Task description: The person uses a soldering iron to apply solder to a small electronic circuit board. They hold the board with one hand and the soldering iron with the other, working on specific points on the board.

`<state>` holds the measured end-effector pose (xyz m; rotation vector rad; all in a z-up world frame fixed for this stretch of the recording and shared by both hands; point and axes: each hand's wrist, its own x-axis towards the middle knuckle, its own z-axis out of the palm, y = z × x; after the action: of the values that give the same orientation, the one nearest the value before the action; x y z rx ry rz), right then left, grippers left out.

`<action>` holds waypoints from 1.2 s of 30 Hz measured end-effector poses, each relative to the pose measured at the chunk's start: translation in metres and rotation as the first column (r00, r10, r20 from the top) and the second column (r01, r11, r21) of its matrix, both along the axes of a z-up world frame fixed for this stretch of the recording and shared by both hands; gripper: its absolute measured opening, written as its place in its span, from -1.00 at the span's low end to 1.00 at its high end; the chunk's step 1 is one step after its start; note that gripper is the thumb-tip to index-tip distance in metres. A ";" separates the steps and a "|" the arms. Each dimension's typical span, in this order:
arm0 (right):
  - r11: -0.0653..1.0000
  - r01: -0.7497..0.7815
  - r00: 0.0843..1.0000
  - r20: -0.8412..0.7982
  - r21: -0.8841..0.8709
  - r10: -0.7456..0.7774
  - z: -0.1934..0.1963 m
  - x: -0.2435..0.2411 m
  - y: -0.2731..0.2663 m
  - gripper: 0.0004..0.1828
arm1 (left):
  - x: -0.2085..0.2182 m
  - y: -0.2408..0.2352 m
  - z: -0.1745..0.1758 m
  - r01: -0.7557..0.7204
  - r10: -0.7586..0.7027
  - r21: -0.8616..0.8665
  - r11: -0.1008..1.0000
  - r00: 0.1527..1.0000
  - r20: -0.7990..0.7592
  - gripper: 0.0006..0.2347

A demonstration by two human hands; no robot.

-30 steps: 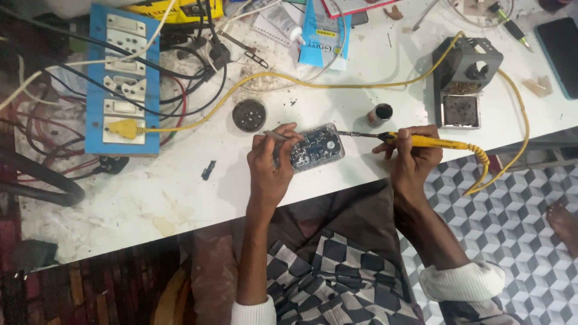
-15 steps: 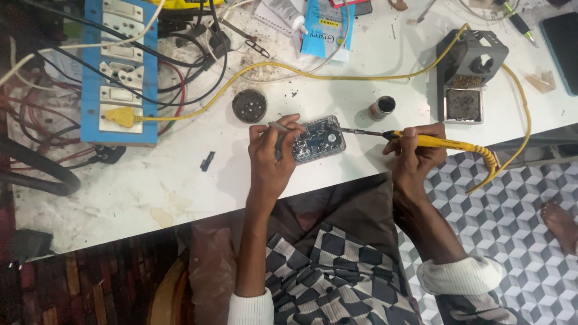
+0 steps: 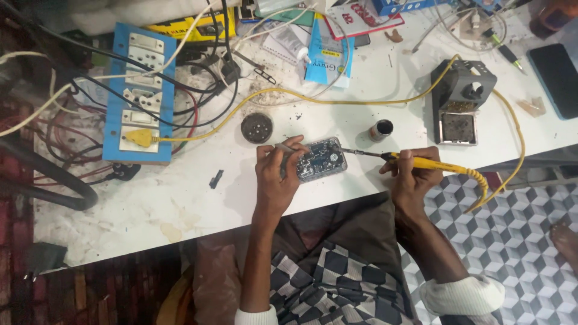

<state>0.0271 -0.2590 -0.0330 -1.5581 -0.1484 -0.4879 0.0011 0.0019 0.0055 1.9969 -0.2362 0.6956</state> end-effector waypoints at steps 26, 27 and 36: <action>0.997 0.077 0.994 0.074 0.020 -0.078 -0.007 0.003 -0.001 -0.75 | -0.001 -0.003 0.000 -0.020 0.017 -0.049 0.999 0.999 -0.045 -0.94; 0.995 0.092 0.993 0.075 0.030 -0.094 -0.008 0.004 0.000 -0.75 | 0.000 -0.002 0.000 -0.028 0.025 -0.055 0.998 0.998 -0.063 -0.94; 0.998 0.051 0.996 0.076 0.022 -0.053 -0.006 0.002 -0.001 -0.76 | -0.001 -0.003 0.002 -0.010 0.008 -0.065 0.998 0.999 -0.034 -0.93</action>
<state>0.0293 -0.2597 -0.0394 -1.5276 -0.1618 -0.5892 0.0002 -0.0006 0.0074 1.9473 -0.1826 0.6672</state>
